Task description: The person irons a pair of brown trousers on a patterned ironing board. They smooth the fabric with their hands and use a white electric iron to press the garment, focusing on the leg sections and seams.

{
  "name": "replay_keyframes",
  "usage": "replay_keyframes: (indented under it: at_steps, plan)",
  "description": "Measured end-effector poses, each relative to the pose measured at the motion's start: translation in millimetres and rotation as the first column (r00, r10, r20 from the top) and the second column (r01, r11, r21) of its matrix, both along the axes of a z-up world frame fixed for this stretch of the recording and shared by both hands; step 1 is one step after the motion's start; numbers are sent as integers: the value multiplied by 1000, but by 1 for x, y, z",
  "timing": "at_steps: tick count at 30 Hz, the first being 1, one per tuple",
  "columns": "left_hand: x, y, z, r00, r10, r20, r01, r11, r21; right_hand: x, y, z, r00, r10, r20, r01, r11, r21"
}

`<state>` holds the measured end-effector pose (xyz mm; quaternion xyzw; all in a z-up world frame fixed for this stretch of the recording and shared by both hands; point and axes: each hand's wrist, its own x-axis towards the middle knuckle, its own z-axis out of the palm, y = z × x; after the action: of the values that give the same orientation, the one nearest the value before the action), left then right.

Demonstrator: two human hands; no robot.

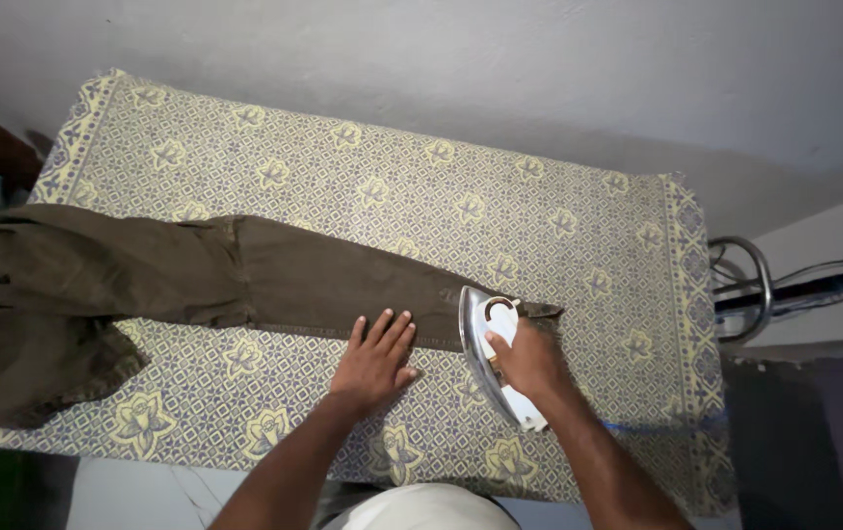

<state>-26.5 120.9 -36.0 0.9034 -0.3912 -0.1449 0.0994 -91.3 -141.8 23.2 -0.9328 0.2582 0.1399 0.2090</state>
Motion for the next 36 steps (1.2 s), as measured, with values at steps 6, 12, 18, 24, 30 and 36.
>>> replay_keyframes:
  at_steps: [6, 12, 18, 24, 30, 36]
  plan:
    - [5, -10, 6, 999, -52, 10, 52, 999, -2, -10, -8, 1, 995, -82, 49, 80, 996, 36]
    - [15, -36, 10, 995, -102, -2, 102, 995, -10, -23, -7, 0, 981, -188, 51, 187, 982, 23]
    - [27, -67, 7, 984, -179, 13, 179, 983, -49, -30, -3, -8, 961, -264, 81, 265, 964, -1]
    - [52, -68, 7, 984, -167, -58, 169, 986, 18, -33, 3, -22, 912, -407, 53, 402, 912, 81]
    - [62, -53, -2, 971, -239, 2, 239, 971, -30, -54, -6, -28, 801, -591, -96, 418, 436, 797]
    - [67, -47, -12, 956, -285, 70, 291, 951, -101, -63, 2, -15, 829, -544, -131, 357, 334, 872]
